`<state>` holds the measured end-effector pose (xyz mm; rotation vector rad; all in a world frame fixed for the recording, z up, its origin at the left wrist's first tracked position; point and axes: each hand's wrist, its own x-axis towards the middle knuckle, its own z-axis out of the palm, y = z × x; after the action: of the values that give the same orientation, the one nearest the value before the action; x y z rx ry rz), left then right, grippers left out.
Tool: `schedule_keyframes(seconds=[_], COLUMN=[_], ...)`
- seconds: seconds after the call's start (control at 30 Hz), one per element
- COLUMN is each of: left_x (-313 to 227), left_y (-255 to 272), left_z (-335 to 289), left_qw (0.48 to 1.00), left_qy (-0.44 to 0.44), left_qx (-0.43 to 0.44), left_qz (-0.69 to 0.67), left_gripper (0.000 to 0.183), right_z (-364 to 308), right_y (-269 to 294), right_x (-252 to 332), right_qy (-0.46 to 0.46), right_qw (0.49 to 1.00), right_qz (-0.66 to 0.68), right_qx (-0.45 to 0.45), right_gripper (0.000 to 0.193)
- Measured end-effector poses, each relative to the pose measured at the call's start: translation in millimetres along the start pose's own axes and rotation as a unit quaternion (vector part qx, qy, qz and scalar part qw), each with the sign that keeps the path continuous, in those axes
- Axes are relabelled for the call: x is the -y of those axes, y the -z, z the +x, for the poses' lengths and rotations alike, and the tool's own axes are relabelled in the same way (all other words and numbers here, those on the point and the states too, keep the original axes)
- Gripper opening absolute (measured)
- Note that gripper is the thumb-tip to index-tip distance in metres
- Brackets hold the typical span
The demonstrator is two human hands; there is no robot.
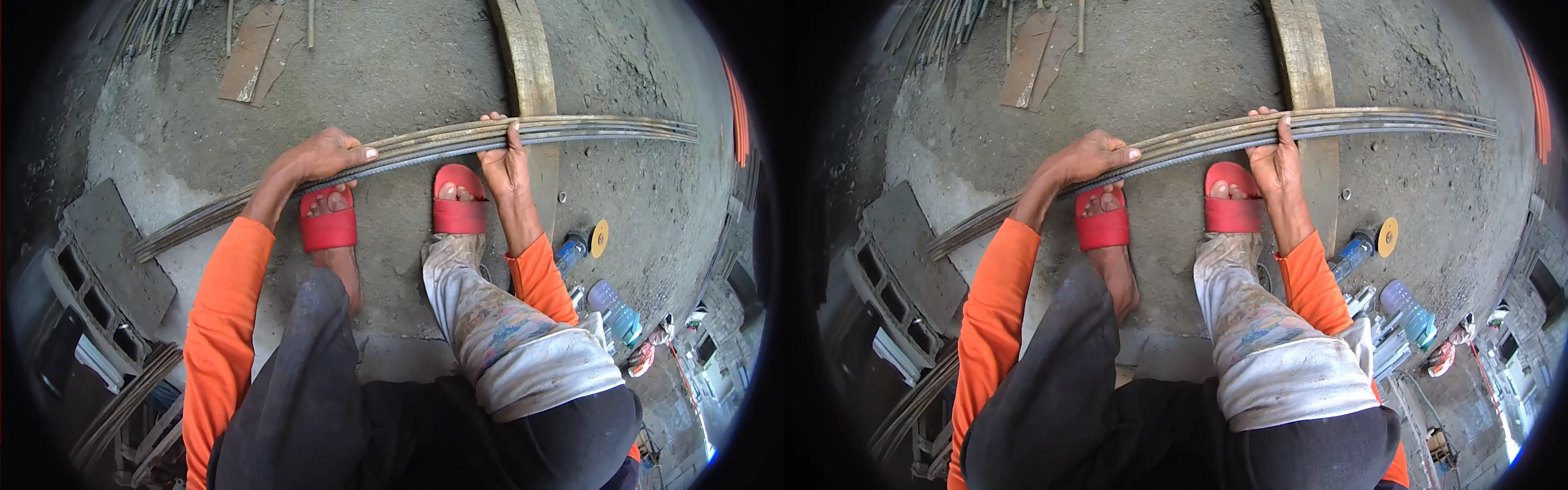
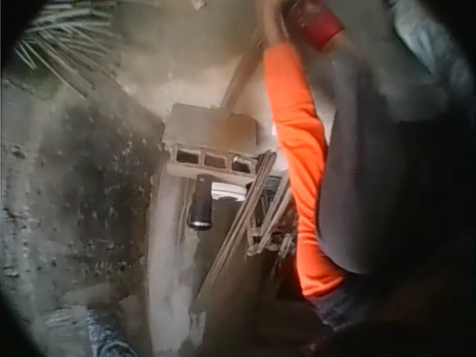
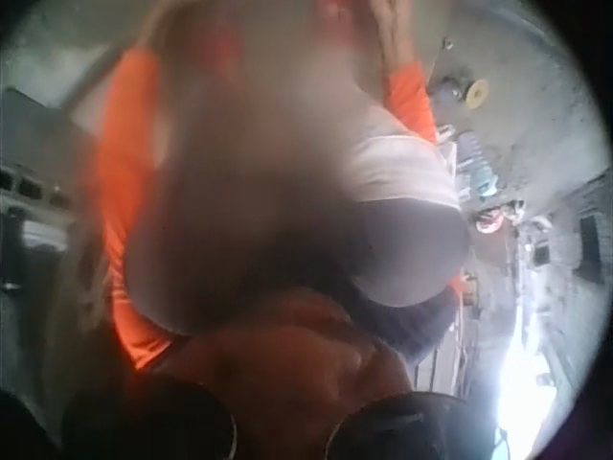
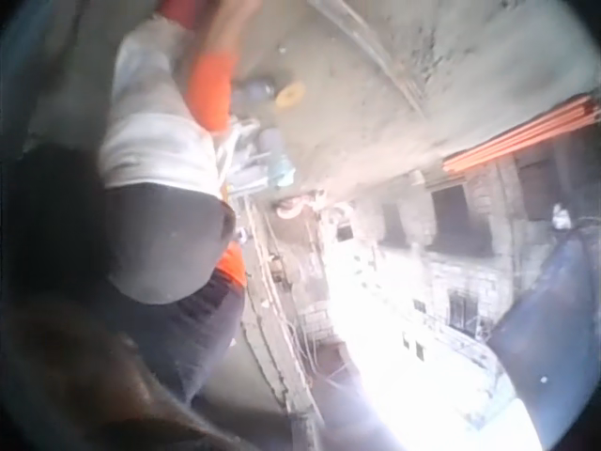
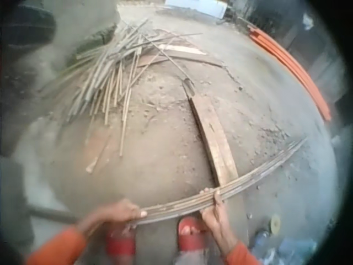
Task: The person aligns several steel rods on a wooden plank and uses an angle grinder to cut them. After cutting, the person gathers the cut pieces and places them into a pile.
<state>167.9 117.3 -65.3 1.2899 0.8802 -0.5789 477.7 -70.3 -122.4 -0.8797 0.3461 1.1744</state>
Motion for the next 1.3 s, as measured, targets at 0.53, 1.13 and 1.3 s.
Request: schedule_keyframes(seconds=[0.53, 1.13, 1.3], left_x=[39, 156, 173], left_y=[-63, -384, -429], left_z=[-87, -341, -360], left_qw=[0.831, 0.664, 0.658], left_qy=[-0.174, -0.169, -0.2], left_qx=[-0.485, -0.304, -0.245], left_qz=[0.21, -0.662, -0.683], left_gripper=[0.065, 0.071, 0.078], right_z=[-138, -385, -397], right_y=[-20, 90, 82], right_x=[17, 128, 115], right_qy=[-0.151, -0.216, -0.188], right_qw=[0.868, 0.821, 0.827], right_qz=[-0.472, -0.528, -0.527], right_qx=[0.022, 0.036, 0.051], right_gripper=[0.035, 0.053, 0.055])
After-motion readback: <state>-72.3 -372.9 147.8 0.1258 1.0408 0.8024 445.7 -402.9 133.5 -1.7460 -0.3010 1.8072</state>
